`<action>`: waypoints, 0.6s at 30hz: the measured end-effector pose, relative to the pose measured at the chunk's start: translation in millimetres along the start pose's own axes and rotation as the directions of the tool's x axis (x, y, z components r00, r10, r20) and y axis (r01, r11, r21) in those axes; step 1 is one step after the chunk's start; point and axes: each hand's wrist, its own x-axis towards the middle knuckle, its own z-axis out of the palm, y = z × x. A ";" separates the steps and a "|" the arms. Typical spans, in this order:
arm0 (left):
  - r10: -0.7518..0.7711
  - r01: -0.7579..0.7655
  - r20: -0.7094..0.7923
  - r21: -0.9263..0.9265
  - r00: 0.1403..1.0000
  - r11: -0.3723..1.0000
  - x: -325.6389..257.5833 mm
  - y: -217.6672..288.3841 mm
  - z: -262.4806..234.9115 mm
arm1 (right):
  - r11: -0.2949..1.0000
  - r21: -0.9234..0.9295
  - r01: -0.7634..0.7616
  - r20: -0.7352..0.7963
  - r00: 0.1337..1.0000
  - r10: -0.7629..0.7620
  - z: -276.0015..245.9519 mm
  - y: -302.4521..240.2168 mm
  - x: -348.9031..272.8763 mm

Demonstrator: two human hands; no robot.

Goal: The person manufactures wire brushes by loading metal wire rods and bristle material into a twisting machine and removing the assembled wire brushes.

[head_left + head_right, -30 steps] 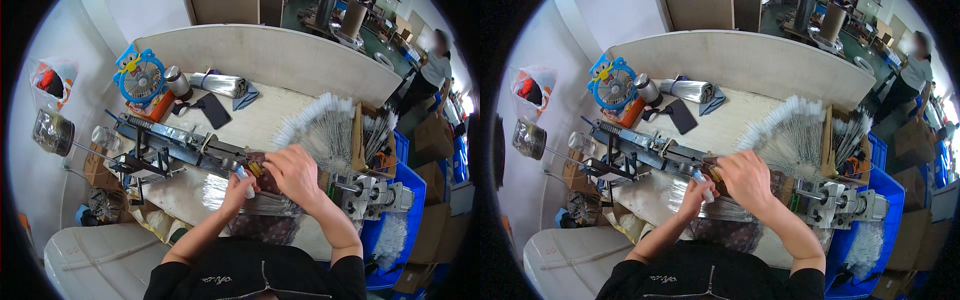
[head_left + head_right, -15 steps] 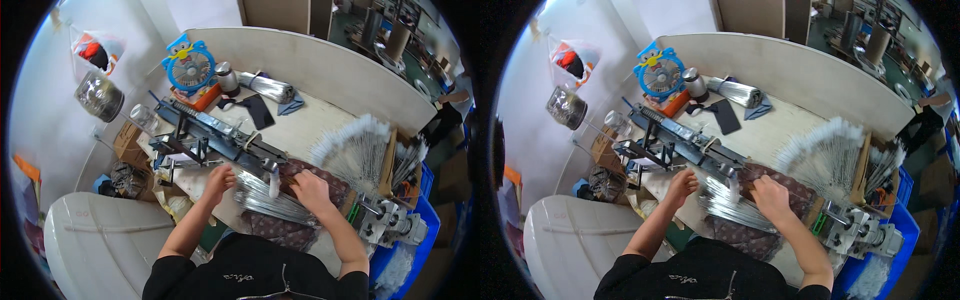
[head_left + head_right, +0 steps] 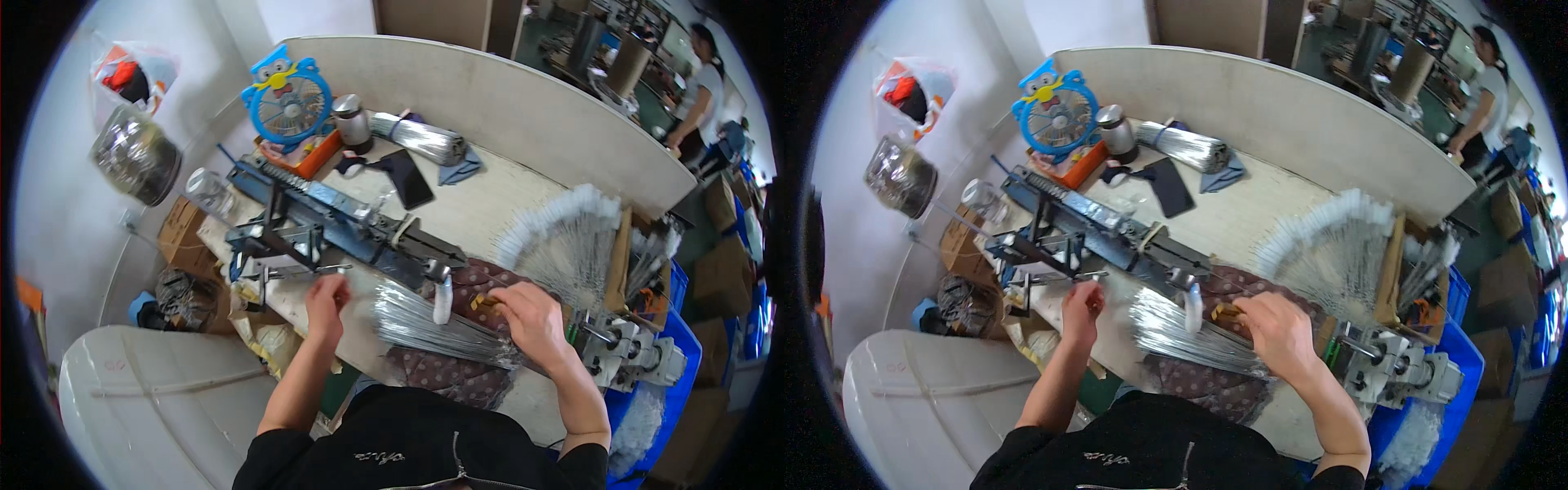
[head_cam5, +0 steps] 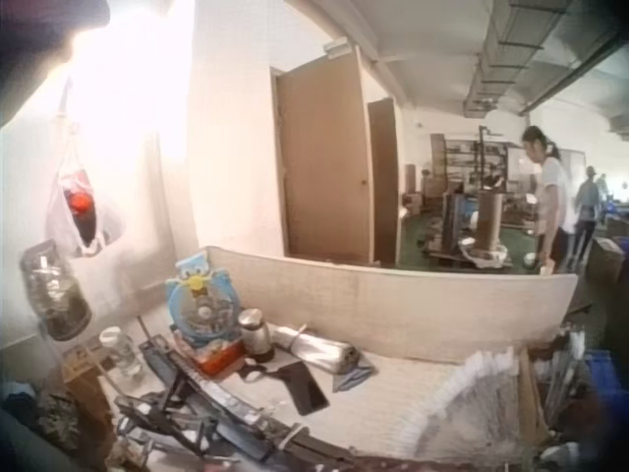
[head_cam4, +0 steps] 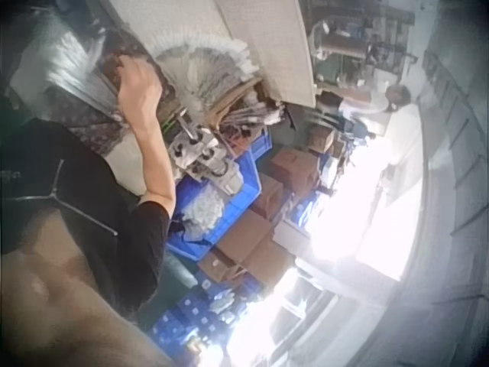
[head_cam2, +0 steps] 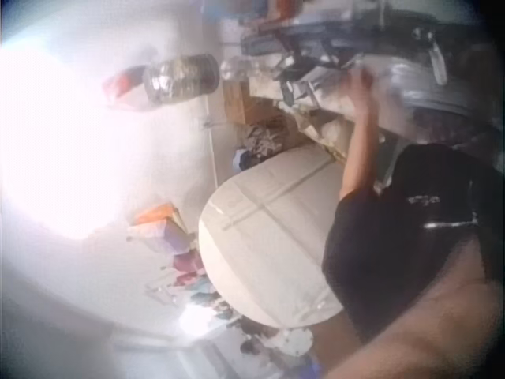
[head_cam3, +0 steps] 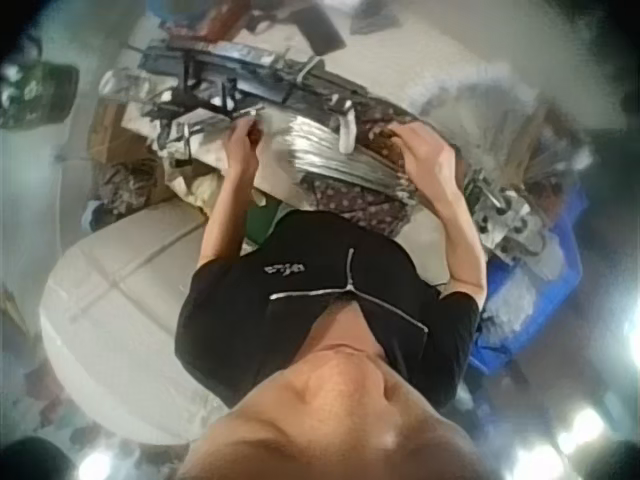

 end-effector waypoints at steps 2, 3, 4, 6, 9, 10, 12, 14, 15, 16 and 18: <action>0.037 -0.041 0.244 0.010 0.969 0.999 -31.7 -18.1 36.6 | 0.999 -0.039 -0.003 -0.077 0.997 0.000 -13.7 3.2 6.4; -0.018 -0.005 0.366 0.061 0.931 0.998 -55.0 -17.4 66.6 | 0.998 -0.062 -0.033 -0.084 0.996 0.028 -18.5 7.4 6.3; -0.102 0.077 0.421 0.074 0.902 0.994 -69.2 -25.2 91.1 | 0.985 0.047 -0.166 -0.060 0.984 0.169 -16.6 15.7 6.3; -0.126 0.118 0.546 0.049 0.828 0.992 -79.5 -38.1 138.3 | 0.878 0.291 -0.381 0.035 0.921 0.388 -14.9 29.8 2.1; -0.099 0.058 0.615 0.086 0.782 0.995 -74.3 -59.3 168.1 | 0.893 0.250 -0.374 -0.009 0.921 0.389 -20.9 29.8 -11.2; -0.098 0.055 0.621 0.088 0.777 0.995 -76.2 -61.1 173.0 | 0.937 0.118 -0.330 -0.071 0.938 0.339 -27.0 30.0 -15.1; -0.088 0.019 0.639 0.114 0.764 0.993 -80.0 -63.4 177.1 | 0.899 0.211 -0.384 -0.041 0.915 0.401 -29.8 40.7 -25.1; -0.073 -0.004 0.646 0.117 0.760 0.993 -82.1 -68.8 180.1 | 0.847 0.307 -0.434 -0.001 0.890 0.457 -32.7 47.6 -32.6; -0.052 -0.025 0.645 0.109 0.762 0.994 -83.2 -71.4 181.1 | 0.844 0.304 -0.442 0.013 0.888 0.460 -35.2 49.6 -33.7; -0.049 -0.032 0.640 0.113 0.767 0.993 -84.3 -74.0 181.9 | 0.842 0.300 -0.449 0.028 0.886 0.462 -37.3 50.8 -34.6; -0.041 -0.063 0.640 0.138 0.768 0.988 -85.3 -77.7 184.3 | 0.813 0.334 -0.477 0.065 0.872 0.485 -42.0 50.4 -35.2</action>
